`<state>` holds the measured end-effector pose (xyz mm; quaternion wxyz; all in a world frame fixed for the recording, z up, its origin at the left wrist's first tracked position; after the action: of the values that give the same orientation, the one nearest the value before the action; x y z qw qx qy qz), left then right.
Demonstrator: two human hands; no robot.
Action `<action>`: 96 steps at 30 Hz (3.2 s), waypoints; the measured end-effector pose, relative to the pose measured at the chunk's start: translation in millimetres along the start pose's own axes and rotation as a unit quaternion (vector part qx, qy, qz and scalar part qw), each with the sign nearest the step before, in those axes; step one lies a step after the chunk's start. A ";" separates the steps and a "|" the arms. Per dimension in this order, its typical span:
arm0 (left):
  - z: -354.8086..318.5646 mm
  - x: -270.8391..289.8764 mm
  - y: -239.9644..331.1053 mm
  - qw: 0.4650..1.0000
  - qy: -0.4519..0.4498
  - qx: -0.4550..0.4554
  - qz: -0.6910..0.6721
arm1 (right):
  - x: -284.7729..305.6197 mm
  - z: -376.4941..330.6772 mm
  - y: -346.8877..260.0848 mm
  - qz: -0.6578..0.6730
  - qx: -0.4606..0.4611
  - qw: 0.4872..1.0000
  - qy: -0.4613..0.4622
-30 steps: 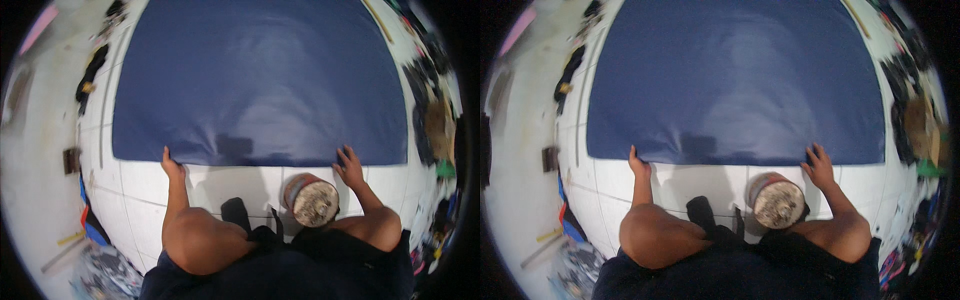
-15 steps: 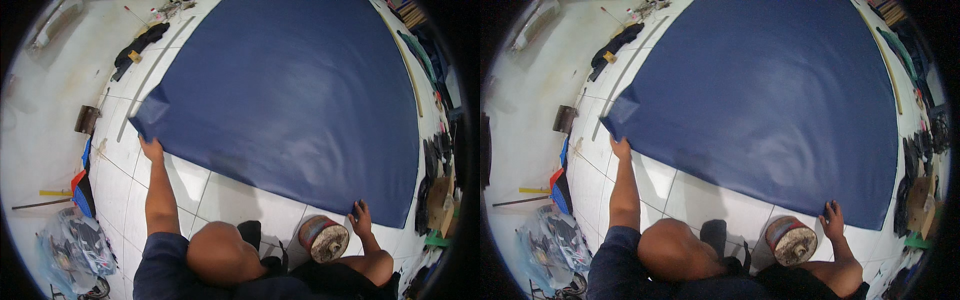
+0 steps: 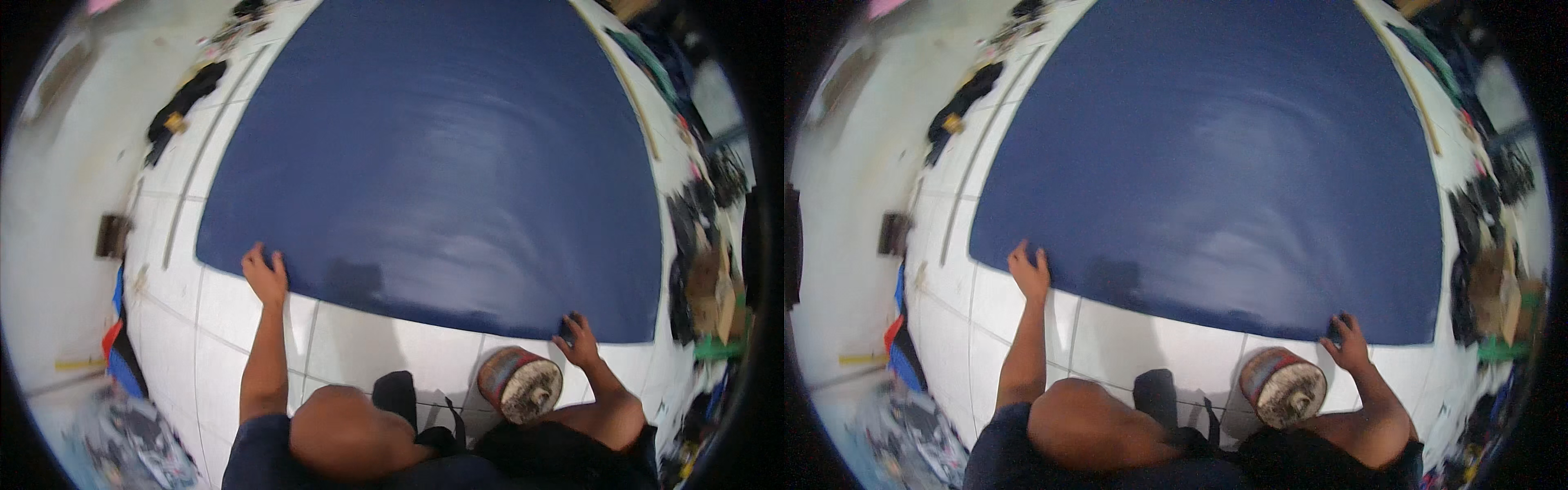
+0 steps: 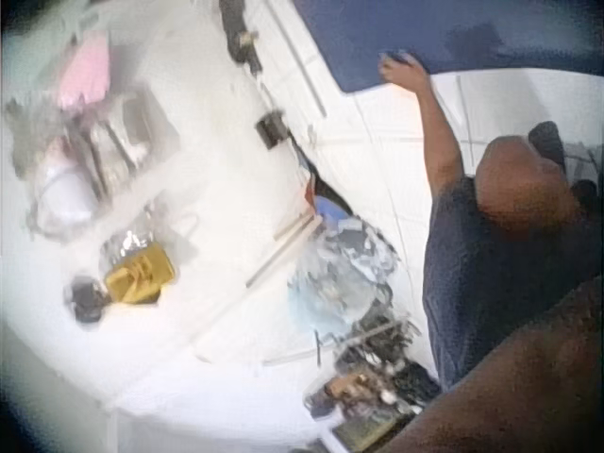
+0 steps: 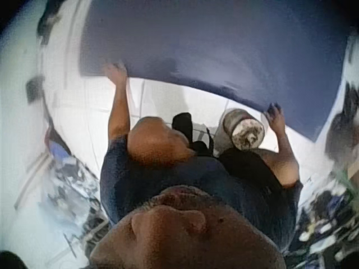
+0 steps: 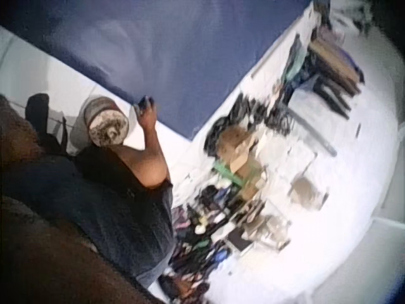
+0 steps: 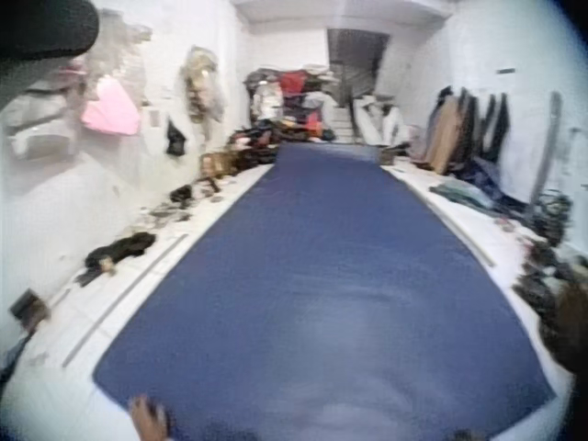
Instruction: The person unfolds a large blue fabric sheet on the floor, positions weights to hold it flat, and uses shears to cut the sheet along a straight line using a wooden rod as a guide.
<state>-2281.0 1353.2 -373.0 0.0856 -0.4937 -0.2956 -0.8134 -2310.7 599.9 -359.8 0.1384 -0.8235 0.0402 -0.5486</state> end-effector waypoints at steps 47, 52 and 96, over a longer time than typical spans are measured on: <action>-167.6 -49.4 233.8 0.817 -0.441 -0.371 -0.004 | 118.3 41.3 -76.3 0.128 0.215 0.943 0.221; -159.0 -48.9 269.0 0.726 -0.571 -0.346 0.165 | 125.9 69.5 -82.5 0.139 0.115 0.982 0.060; 244.8 27.5 1338.7 0.800 -0.546 0.002 -0.250 | 675.2 -148.8 438.7 0.499 -0.495 0.705 -0.088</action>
<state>-1533.3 410.8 263.8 -0.2952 -0.7652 -0.4077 -0.4015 -2142.7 4.8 177.0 -0.0326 -0.6776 0.6992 -0.2257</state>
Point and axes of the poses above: each hand's wrist, its own z-axis towards the middle knuckle, its own x-axis out of the back of the hand, y = z × x, the point moved 6 cm from there along z, towards the middle knuckle, and after that the axes turned 1 degree about -y, right-handed, at the moved point
